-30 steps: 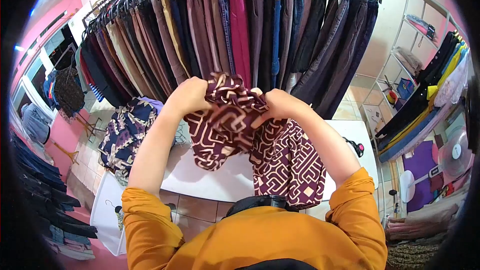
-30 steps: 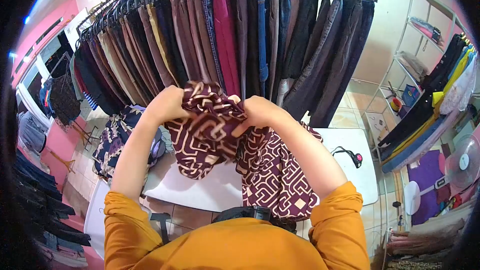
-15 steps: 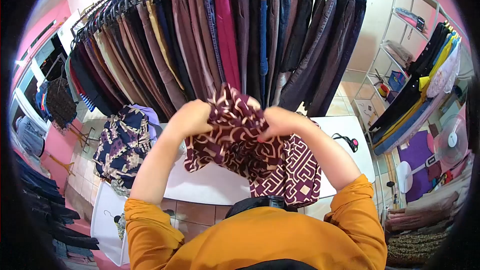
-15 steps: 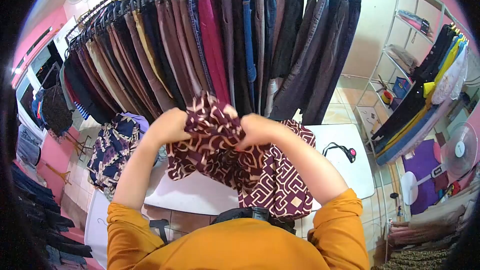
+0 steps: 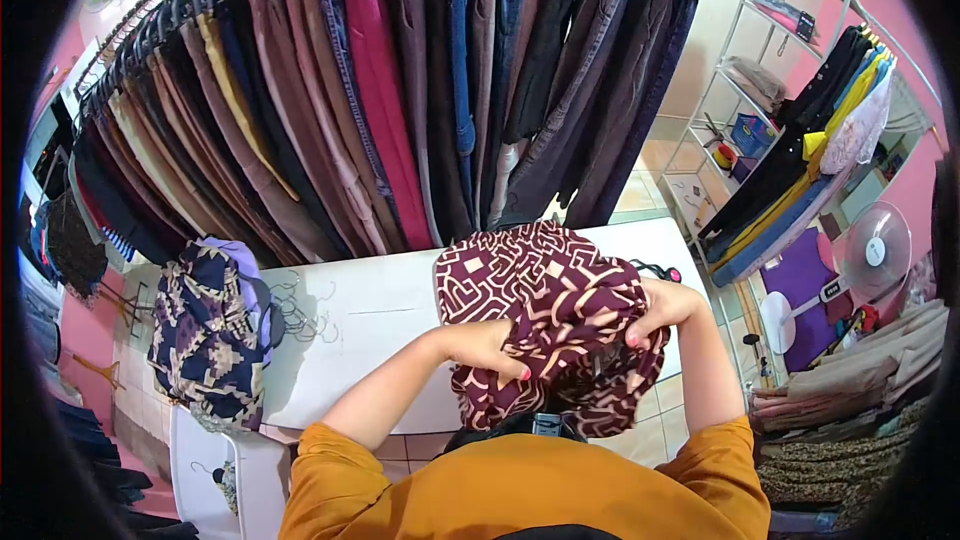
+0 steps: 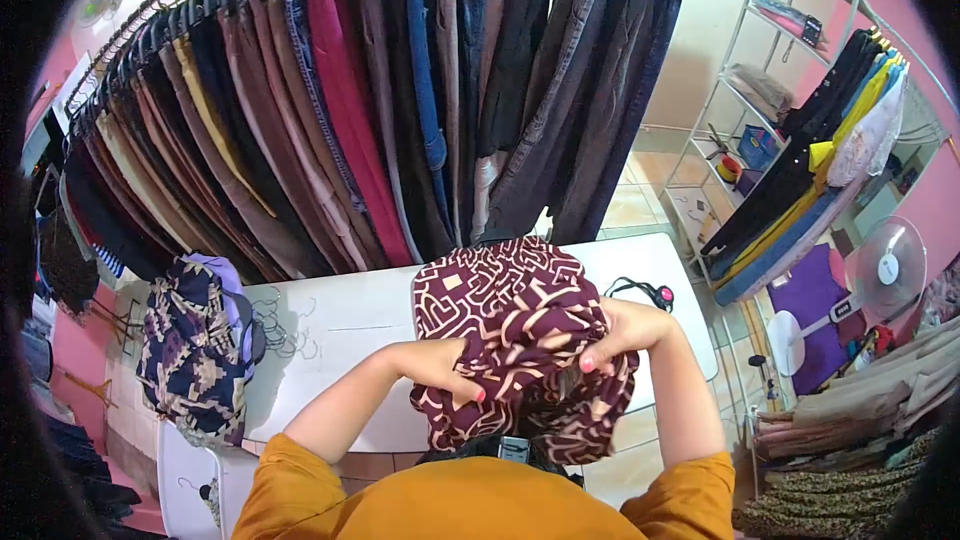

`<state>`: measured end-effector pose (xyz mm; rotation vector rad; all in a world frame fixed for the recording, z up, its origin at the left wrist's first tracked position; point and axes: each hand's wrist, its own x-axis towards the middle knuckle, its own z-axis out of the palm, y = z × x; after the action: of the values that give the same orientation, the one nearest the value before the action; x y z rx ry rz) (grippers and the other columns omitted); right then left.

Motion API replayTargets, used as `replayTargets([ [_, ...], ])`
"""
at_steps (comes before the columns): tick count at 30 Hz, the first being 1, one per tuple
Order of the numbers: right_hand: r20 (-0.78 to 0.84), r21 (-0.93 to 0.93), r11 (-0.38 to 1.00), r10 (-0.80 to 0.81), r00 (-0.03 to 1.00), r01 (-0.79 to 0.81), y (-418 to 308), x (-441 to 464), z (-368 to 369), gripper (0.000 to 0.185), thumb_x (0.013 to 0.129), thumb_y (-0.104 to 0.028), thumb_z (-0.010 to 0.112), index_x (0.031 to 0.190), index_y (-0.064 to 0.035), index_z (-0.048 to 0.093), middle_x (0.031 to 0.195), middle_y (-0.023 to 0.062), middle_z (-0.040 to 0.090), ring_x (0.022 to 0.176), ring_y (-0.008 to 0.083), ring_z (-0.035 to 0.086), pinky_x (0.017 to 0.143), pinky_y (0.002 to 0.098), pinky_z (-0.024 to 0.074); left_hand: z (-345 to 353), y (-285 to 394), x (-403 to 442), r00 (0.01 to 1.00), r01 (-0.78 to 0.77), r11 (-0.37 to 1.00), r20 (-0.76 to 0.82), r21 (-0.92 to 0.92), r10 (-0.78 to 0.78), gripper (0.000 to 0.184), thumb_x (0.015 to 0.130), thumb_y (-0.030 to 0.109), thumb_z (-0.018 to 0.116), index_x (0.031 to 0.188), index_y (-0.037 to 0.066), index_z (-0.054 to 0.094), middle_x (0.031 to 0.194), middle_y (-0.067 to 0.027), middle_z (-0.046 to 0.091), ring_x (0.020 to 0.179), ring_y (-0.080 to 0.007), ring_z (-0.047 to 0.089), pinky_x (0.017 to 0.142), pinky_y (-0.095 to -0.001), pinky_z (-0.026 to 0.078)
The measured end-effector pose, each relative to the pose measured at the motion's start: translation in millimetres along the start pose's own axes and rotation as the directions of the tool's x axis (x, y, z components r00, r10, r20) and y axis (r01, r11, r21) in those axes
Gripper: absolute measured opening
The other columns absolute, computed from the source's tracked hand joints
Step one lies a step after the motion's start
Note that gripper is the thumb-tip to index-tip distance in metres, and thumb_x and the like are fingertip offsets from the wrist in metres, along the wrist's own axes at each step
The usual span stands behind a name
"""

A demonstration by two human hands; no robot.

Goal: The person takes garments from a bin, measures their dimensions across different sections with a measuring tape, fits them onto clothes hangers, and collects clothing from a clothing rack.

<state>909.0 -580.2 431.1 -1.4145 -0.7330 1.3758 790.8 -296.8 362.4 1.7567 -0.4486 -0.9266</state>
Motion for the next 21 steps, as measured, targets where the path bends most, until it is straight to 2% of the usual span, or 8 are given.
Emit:
replayTargets([
  [2,-0.015,-0.527,0.845,-0.119,0.993,0.093,7,14,-23,0.079,0.066,-0.009,0.083,0.132,0.0017,0.042,0.118,0.0122,0.06,0.102,0.0176,0.057,0.087,0.0323,0.0485,-11,-28,27,0.995,-0.084,0.993,-0.052,-0.087,0.08,0.012,0.086,0.01,0.063,0.091,0.0,0.061,0.069,-0.0042,0.066,0.07,-0.0107,0.062,0.066,-0.025,0.049],
  [3,-0.103,-0.515,0.857,-0.078,0.992,0.014,12,24,-33,0.079,0.063,-0.007,0.082,0.131,0.0025,0.043,0.118,0.0095,0.061,0.107,0.0158,0.054,0.099,0.0293,0.0397,-17,-28,32,0.986,-0.129,0.967,-0.135,-0.22,0.1,0.013,0.086,0.011,0.058,0.094,0.001,0.061,0.072,-0.0052,0.067,0.073,-0.0119,0.063,0.068,-0.0254,0.049],
  [6,-0.557,-0.704,0.46,0.115,0.822,-0.542,53,77,-78,0.043,0.065,-0.012,0.071,0.103,0.0049,0.059,0.101,0.0246,0.064,0.096,0.0324,0.062,0.085,0.0365,0.0482,-39,-76,73,0.899,-0.071,0.845,-0.401,-0.53,-0.175,0.026,0.083,0.013,0.051,0.104,0.001,0.06,0.087,-0.0067,0.067,0.078,-0.0141,0.064,0.07,-0.026,0.052],
  [10,-0.622,-0.754,0.539,-0.403,0.671,-0.376,101,149,-130,0.036,0.066,-0.009,0.066,0.1,0.0037,0.06,0.099,0.0252,0.062,0.094,0.0399,0.06,0.083,0.0447,0.0478,-74,-122,118,0.772,-0.127,0.846,-0.587,-0.518,-0.243,0.023,0.085,0.017,0.058,0.103,0.004,0.059,0.081,-0.0011,0.061,0.067,-0.0093,0.057,0.062,-0.0251,0.049],
  [11,-0.654,-0.732,0.569,-0.434,0.62,-0.374,104,167,-140,0.035,0.067,-0.008,0.065,0.1,0.0027,0.06,0.098,0.0248,0.062,0.093,0.0406,0.06,0.083,0.045,0.0482,-85,-137,127,0.713,-0.089,0.934,-0.677,-0.346,-0.182,0.048,0.08,0.03,0.067,0.113,-0.004,0.058,0.098,-0.0072,0.065,0.088,-0.0167,0.061,0.08,-0.0314,0.049],
  [14,-0.712,-0.681,0.616,-0.432,0.554,-0.395,121,226,-177,0.035,0.068,-0.007,0.065,0.1,0.0031,0.057,0.097,0.0254,0.061,0.092,0.0426,0.059,0.082,0.0455,0.048,-110,-142,140,0.439,0.188,0.979,-0.898,0.076,-0.014,0.039,0.071,0.025,0.072,0.097,-0.004,0.065,0.088,-0.0232,0.067,0.085,-0.0342,0.066,0.079,-0.0388,0.05],
  [16,-0.712,-0.677,0.616,-0.413,0.568,-0.403,137,265,-201,0.044,0.071,-0.01,0.066,0.111,0.0044,0.053,0.101,0.0257,0.062,0.094,0.0415,0.061,0.084,0.045,0.0488,-123,-148,149,0.304,0.278,0.959,-0.952,0.056,-0.032,0.03,0.071,0.022,0.072,0.085,-0.005,0.066,0.081,-0.0254,0.065,0.082,-0.0391,0.064,0.075,-0.0424,0.05],
  [21,-0.729,-0.516,0.789,-0.199,0.655,-0.334,173,342,-247,0.05,0.078,-0.022,0.056,0.119,0.0051,0.049,0.107,0.0289,0.061,0.102,0.0434,0.058,0.091,0.0452,0.0455,-133,-179,165,0.219,0.35,0.933,-0.976,0.077,-0.002,0.027,0.075,0.016,0.07,0.095,0.0,0.064,0.093,-0.0245,0.064,0.089,-0.0404,0.061,0.078,-0.0438,0.049],
])
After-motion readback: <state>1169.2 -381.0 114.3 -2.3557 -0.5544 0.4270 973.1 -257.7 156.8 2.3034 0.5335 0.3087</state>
